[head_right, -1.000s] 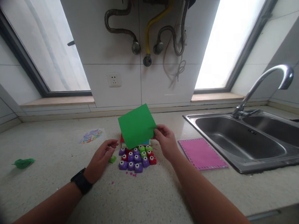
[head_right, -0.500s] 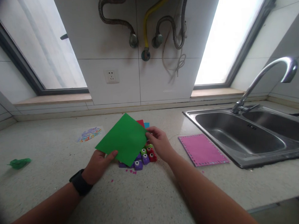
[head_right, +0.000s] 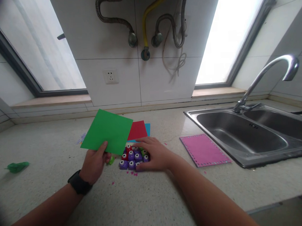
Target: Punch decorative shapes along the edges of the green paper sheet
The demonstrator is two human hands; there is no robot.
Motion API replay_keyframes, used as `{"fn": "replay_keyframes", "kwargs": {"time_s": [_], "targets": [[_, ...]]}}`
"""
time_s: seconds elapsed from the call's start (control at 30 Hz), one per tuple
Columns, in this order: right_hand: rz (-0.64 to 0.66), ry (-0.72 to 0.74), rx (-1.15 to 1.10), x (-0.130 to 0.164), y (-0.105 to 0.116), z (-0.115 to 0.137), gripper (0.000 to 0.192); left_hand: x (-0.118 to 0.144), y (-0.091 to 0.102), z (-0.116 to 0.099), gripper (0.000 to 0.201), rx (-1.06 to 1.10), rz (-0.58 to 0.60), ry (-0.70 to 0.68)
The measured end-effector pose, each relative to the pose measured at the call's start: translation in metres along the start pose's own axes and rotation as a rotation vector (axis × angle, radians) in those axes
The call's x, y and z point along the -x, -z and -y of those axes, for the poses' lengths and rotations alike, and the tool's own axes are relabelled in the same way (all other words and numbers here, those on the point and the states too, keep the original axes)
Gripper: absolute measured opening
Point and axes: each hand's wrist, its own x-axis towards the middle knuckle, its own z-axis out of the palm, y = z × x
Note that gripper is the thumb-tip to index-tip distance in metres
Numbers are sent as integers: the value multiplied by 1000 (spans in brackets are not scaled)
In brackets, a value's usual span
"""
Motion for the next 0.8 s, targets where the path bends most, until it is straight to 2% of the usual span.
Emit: {"fn": "replay_keyframes", "kwargs": {"time_s": [0.07, 0.13, 0.37, 0.53, 0.6, 0.7, 0.8], "targets": [[68, 24, 84, -1, -2, 5, 91, 0, -2, -1, 38, 86, -12, 16], [80, 26, 132, -4, -6, 7, 93, 1, -4, -3, 39, 114, -41, 8], [61, -36, 218, -11, -14, -1, 73, 7, -7, -10, 43, 108, -21, -34], [30, -35, 215, -11, -12, -1, 71, 15, -16, -14, 48, 272, -12, 5], [30, -29, 181, -10, -10, -1, 62, 19, -20, -16, 48, 293, 19, 35], [14, -41, 155, -10, -8, -1, 38, 25, -23, -16, 50, 302, 50, 63], [-1, -55, 152, -11, -8, -2, 30, 31, -25, -14, 50, 293, 94, 97]]}}
